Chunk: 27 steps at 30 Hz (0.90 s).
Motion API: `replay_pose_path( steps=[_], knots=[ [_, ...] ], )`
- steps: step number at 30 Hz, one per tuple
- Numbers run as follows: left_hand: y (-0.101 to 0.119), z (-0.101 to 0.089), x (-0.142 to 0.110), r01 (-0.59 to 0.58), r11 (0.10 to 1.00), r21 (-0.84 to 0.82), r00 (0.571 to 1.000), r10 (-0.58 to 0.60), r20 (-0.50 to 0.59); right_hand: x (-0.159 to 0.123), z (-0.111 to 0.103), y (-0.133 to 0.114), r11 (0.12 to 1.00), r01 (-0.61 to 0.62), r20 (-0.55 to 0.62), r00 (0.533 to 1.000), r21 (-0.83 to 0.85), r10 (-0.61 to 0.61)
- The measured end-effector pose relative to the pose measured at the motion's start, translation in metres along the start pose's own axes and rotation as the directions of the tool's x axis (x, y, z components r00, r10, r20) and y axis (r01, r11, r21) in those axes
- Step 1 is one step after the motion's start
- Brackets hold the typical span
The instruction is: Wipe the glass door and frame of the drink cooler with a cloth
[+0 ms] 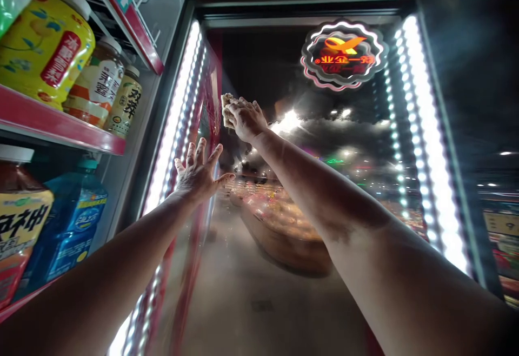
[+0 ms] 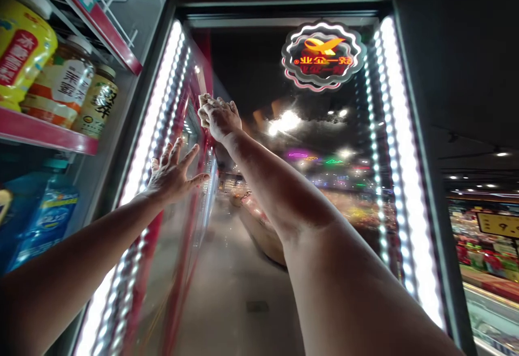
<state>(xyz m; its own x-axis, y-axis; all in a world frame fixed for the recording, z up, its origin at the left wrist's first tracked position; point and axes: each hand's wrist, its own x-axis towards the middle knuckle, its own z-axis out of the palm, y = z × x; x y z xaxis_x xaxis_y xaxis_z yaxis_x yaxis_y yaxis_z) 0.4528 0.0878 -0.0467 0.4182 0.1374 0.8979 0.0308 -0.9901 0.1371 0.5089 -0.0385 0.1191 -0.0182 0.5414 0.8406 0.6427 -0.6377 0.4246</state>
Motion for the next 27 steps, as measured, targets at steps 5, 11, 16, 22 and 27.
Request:
replay_pose_path(
  steps=[5, 11, 16, 22, 27],
  knots=[
    [0.000, 0.000, -0.001, -0.012, 0.999, -0.038, 1.000, 0.011, -0.019, -0.038, -0.029, 0.016, 0.997, 0.015, 0.053, 0.999, -0.070, -0.011],
    [-0.002, 0.002, -0.002, -0.039, 0.999, -0.036, 0.998, 0.037, -0.049, -0.060, -0.040, 0.046, 0.986, -0.105, -0.038, 0.994, -0.126, 0.101],
    [-0.004, 0.004, -0.001, -0.046, 0.998, -0.034, 0.998, 0.044, -0.055, -0.074, -0.048, 0.063, 0.991, -0.055, -0.021, 0.998, -0.120, 0.053],
    [-0.004, 0.007, -0.001, -0.061, 0.997, -0.045, 0.994, 0.057, -0.094, -0.082, -0.061, 0.076, 0.975, -0.183, -0.073, 0.982, -0.124, 0.175],
    [-0.002, 0.005, -0.003, -0.045, 0.998, -0.051, 0.996, 0.041, -0.075, -0.088, -0.066, 0.077, 0.989, -0.083, -0.031, 0.996, -0.122, 0.080]
  ],
)
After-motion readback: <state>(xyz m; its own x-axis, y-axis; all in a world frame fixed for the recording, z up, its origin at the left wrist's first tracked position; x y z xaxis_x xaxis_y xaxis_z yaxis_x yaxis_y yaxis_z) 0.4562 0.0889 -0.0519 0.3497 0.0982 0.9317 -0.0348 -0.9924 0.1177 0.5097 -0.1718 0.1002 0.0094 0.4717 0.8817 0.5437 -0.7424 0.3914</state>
